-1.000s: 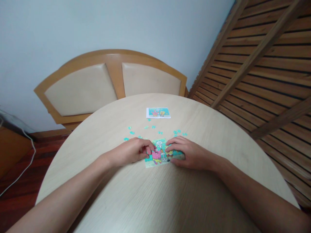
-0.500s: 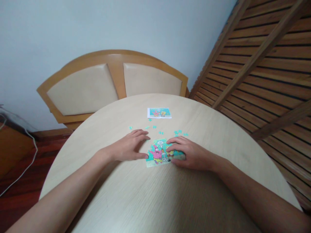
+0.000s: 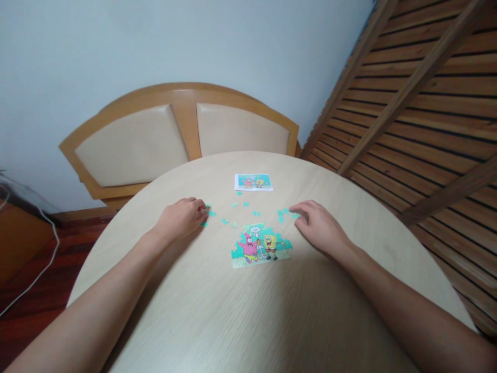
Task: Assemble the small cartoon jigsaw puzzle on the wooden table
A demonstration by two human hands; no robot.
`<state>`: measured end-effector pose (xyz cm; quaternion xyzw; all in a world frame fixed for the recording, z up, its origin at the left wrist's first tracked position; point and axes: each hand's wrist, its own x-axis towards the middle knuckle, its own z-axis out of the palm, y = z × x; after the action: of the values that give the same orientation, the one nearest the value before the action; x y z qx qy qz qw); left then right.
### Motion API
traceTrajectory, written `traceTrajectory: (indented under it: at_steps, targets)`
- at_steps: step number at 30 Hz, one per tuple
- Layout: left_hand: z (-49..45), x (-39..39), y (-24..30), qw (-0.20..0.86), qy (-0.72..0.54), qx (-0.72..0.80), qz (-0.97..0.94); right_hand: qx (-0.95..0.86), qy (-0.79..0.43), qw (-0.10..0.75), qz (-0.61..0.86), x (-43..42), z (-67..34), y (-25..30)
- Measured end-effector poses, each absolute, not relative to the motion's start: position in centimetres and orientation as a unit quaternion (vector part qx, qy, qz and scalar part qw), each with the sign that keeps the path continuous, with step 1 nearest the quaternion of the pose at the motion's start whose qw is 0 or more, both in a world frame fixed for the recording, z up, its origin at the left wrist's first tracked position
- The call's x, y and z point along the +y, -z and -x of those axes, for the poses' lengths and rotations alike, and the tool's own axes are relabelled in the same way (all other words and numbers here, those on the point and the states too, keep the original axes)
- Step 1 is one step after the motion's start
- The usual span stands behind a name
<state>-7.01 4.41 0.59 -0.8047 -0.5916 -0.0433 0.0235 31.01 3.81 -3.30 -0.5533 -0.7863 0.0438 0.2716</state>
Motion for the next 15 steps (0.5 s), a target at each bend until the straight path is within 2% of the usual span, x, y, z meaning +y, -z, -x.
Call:
traceTrajectory:
  at_steps: [15]
  targets:
    - [5.4,3.4,-0.3,0.019,0.068,-0.574,0.815,-0.780,-0.083,0.233,0.575,4.1,-31.4,3.5]
